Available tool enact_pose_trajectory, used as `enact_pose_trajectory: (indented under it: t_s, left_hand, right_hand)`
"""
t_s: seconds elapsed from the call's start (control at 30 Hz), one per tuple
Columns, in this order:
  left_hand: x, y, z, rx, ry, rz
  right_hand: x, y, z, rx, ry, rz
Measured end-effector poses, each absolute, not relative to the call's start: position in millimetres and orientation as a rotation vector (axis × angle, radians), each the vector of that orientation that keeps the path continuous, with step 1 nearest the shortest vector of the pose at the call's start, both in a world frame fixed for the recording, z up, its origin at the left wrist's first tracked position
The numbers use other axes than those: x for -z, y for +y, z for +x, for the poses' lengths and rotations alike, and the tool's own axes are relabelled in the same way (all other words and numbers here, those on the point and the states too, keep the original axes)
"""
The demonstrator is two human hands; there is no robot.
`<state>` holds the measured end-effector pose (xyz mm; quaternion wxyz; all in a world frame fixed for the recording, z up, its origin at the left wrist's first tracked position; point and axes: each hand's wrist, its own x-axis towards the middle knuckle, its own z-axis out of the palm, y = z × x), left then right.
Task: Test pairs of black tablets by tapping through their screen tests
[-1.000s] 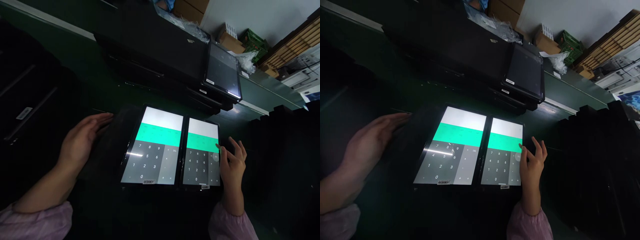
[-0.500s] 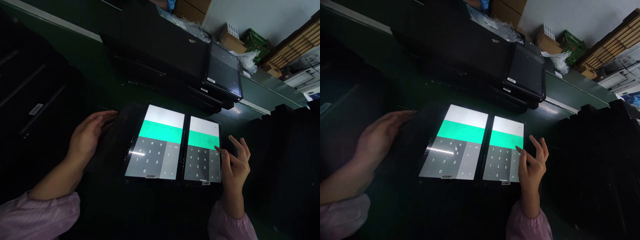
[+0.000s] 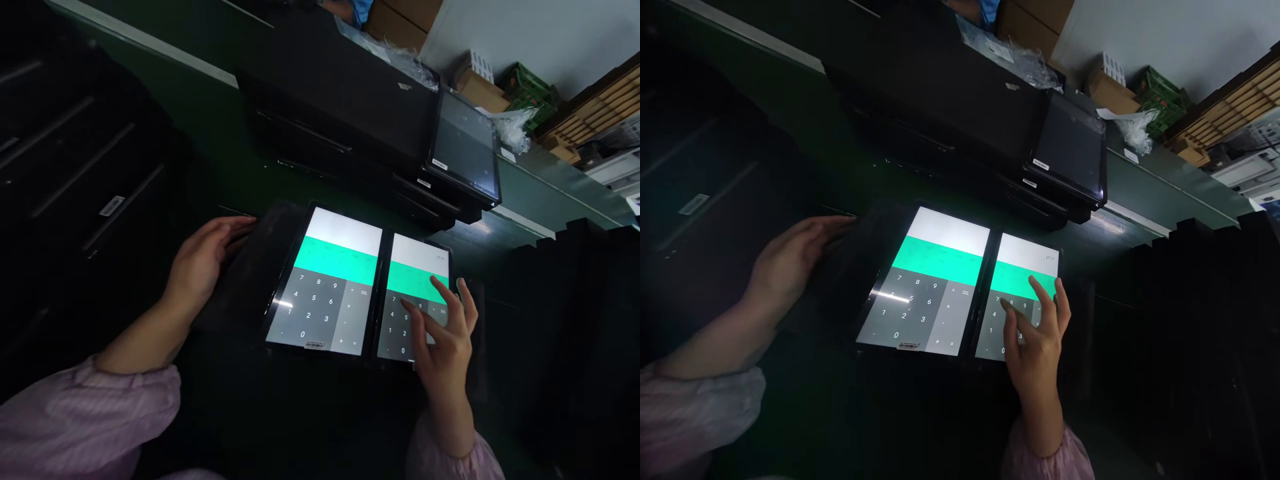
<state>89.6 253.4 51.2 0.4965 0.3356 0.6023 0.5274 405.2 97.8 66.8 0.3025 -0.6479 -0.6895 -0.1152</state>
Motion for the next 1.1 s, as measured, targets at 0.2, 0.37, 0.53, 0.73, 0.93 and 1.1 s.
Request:
enact_pose_trajectory:
  t_s: [0.2,0.37,0.53,0.73,0.93,1.1]
  left_hand:
    - [-55,253,92,-1.272,1.477,0.804]
    - [-61,251,95,-1.258,1.476,0.81]
    - [-63,250,96,-1.247,1.497,0.796]
    - [-68,248,96,-1.186,1.546,0.819]
    - [-66,248,96,-1.217,1.539,0.821]
    - [-60,248,92,-1.19,1.527,0.853]
  right_hand:
    - [-68,95,418,0.312,-1.725,-1.783]
    - [-60,92,460,0.403,-1.469,-1.913]
    - [-46,94,468,0.361,-1.46,-1.953]
    - [-44,96,462,0.347,-1.472,-1.973]
    - [-44,98,458,0.307,-1.518,-1.957]
    - [-38,98,465,0.331,-1.461,-1.958]
